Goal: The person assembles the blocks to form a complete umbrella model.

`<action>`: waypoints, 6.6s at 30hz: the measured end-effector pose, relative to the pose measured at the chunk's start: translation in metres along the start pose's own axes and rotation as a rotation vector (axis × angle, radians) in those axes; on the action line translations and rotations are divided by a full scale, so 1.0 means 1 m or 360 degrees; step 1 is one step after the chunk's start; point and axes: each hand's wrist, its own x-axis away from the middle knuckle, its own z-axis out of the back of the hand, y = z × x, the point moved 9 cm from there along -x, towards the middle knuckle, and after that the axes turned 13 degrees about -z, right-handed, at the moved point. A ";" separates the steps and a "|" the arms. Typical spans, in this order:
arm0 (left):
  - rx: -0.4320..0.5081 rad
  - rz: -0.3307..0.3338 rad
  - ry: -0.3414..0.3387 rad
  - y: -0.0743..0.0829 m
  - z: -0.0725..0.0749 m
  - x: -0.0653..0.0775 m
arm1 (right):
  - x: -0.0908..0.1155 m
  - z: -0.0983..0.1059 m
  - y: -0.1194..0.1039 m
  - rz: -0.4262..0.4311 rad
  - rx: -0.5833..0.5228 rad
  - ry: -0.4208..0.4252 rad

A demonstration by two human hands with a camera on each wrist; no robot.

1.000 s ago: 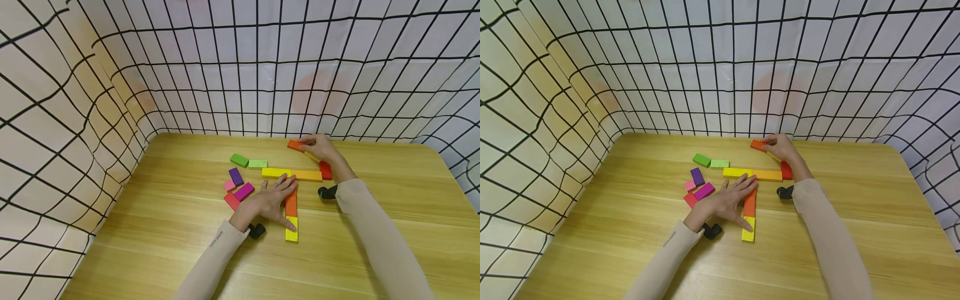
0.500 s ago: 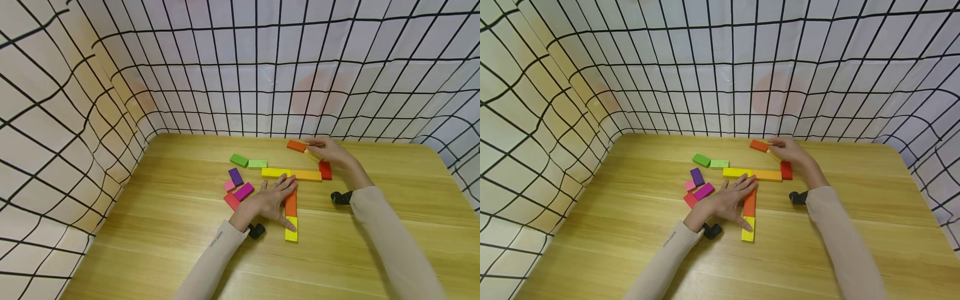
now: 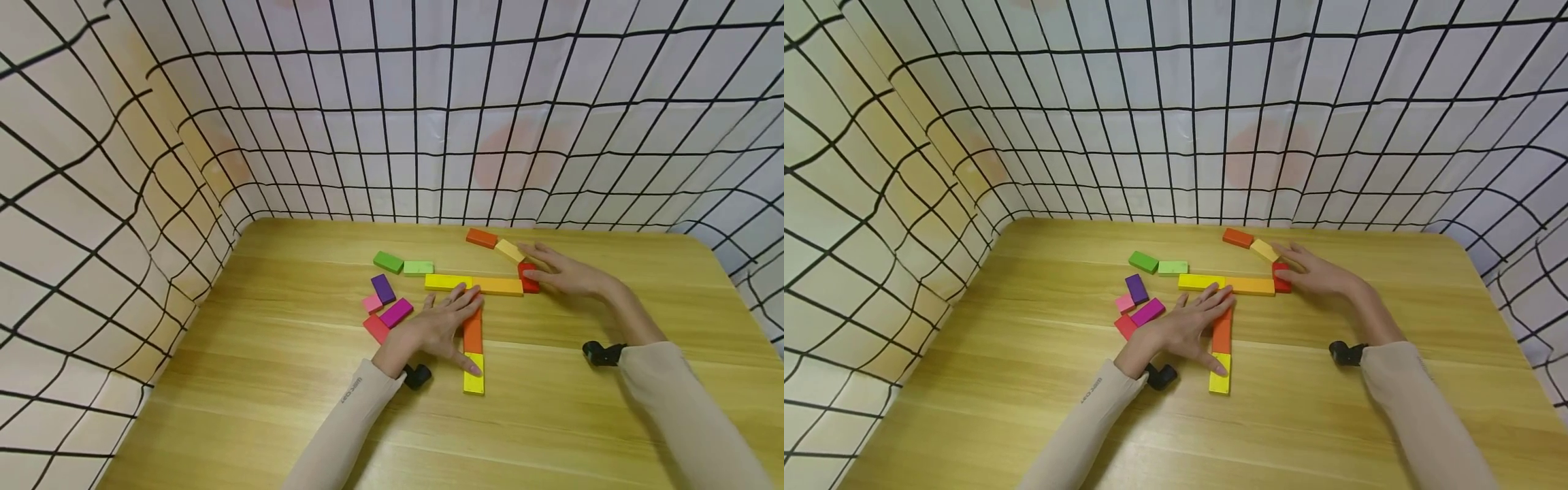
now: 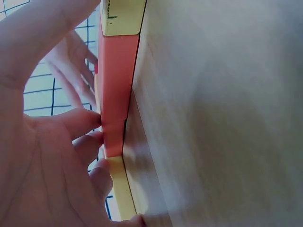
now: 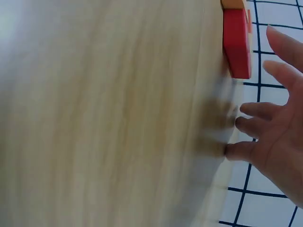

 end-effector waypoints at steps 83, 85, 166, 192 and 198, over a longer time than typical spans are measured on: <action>0.0298 0.0292 0.0921 -0.130 0.115 -0.035 | 0.009 -0.012 0.011 0.0029 0.0002 0.0057; 0.0339 0.0299 0.0928 -0.132 0.114 -0.038 | 0.010 -0.012 0.010 0.0031 -0.0006 0.0054; 0.0497 0.0353 0.0777 -0.169 0.109 0.044 | 0.008 -0.012 0.009 -0.0017 0.0026 0.0032; 0.0294 0.0264 0.0743 -0.158 0.095 0.060 | 0.006 -0.015 0.011 0.0008 0.0003 0.0029; 0.0245 0.0245 0.0774 -0.151 0.095 0.054 | 0.006 -0.014 0.011 0.0024 -0.0013 0.0034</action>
